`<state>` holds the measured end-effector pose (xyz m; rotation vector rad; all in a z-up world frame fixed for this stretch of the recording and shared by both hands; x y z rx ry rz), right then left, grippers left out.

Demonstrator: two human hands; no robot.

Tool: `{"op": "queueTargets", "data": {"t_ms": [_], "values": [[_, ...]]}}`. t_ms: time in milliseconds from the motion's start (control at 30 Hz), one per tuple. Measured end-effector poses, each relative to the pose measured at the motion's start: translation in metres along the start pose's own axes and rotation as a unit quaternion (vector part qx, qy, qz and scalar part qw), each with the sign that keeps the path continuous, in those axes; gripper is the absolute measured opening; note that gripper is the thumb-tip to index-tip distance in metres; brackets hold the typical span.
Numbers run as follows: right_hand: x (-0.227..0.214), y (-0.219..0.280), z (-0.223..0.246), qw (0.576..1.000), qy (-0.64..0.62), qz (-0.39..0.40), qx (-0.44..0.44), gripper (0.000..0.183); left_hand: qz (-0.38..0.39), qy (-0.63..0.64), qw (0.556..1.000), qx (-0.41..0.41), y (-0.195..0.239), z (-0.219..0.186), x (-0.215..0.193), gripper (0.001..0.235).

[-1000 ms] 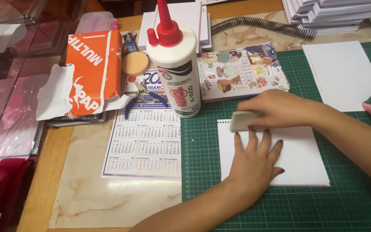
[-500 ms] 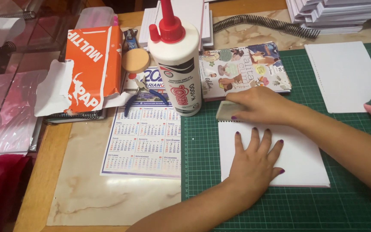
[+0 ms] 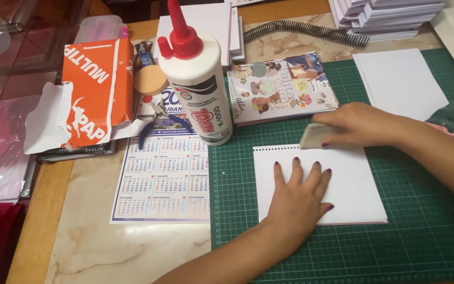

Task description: The person assembles spiral-bound notebooks by applying glue to the cover and pressing it onto the pages. They use a small block to smooth the surface and a cloth to wipe away excess glue, repeating the process for multiple notebooks on a green cutting mat.

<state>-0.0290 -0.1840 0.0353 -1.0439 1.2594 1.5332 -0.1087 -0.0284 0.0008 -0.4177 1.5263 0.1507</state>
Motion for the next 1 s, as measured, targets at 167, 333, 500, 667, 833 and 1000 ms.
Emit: {"op": "queueTargets", "data": {"t_ms": [167, 333, 500, 667, 833, 1000], "values": [[0.009, 0.029, -0.046, 0.995, -0.005, 0.041, 0.093, 0.049, 0.006, -0.004, 1.000, 0.003, 0.001, 0.000, 0.000, 0.076], [-0.009, 0.040, -0.052, 0.986, 0.039, 0.091, 0.136, 0.041, -0.003, -0.005, 1.000, 0.008, 0.002, -0.001, 0.000, 0.076], [-0.033, 0.015, -0.010, 0.982, -0.141, 0.056, 0.111, 0.033, -0.022, 0.007, 1.000, 0.006, 0.001, -0.001, -0.004, 0.077], [-0.020, -0.035, 0.056, 0.994, -0.082, 0.070, -0.030, 0.026, 0.010, -0.002, 1.000, 0.004, -0.001, -0.001, 0.005, 0.077], [-0.012, -0.037, 0.040, 0.994, -0.060, 0.081, -0.042, 0.030, 0.017, 0.008, 1.000, 0.003, -0.002, -0.001, 0.004, 0.076], [-0.006, 0.005, -0.026, 0.981, -0.110, 0.112, 0.114, 0.045, 0.011, 0.003, 1.000, 0.008, 0.000, -0.002, 0.002, 0.076]]}}
Point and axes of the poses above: each hand's wrist, its own y-axis away from the middle knuckle, its own x-axis out of the palm, z = x × y, the point moved 10 cm from there along -y, towards the middle knuckle, and after that the axes turned 6 degrees about y, right-handed, at the moved point
